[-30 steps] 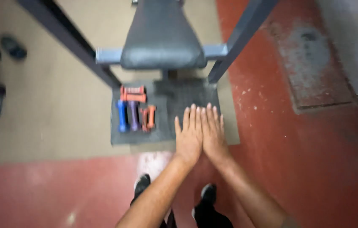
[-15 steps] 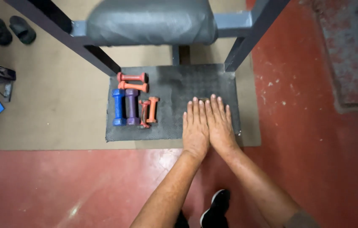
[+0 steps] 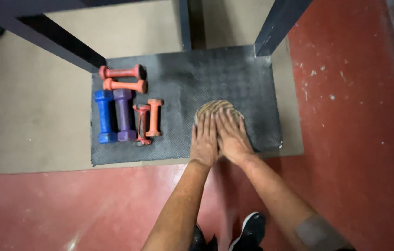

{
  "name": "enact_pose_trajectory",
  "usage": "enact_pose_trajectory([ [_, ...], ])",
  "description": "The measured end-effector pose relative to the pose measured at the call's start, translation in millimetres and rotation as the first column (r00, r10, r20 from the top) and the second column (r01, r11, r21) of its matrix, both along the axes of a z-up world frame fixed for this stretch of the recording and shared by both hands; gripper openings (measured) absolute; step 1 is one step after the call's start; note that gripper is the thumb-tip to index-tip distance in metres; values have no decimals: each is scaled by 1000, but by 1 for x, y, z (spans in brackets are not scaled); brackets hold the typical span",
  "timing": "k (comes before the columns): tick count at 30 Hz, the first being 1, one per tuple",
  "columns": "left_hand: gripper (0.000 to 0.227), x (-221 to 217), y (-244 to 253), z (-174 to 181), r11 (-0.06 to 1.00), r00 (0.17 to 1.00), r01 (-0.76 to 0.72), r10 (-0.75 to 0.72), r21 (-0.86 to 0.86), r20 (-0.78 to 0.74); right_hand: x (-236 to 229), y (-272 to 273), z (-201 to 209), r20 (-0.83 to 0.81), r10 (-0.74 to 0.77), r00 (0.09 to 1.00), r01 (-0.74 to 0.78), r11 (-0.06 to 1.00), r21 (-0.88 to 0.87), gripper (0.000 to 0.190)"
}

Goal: Clean dumbbells, a weight bench frame, and a window frame using a cloth.

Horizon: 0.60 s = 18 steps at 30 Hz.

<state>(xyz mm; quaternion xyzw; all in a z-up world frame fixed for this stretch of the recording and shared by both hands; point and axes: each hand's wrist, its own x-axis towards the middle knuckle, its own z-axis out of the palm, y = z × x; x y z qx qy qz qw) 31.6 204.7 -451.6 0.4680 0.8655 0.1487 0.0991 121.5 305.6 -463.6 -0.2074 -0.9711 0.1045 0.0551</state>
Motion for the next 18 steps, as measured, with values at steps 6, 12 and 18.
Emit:
enact_pose_trajectory([
  [6, 119, -6, -14, -5, 942, 967, 150, -77, -302, 241, 12, -6, -30, 49, -18, 999, 25, 988, -150, 72],
  [12, 119, -28, -14, -32, 979, 981, 109, -78, -172, 180, -28, 1, -14, 48, -95, 994, 103, 970, -222, 62],
  [18, 106, -3, -31, -40, 993, 993, 118, -118, 21, 15, 21, -31, -40, -50, -141, 989, 139, 989, -53, 59],
])
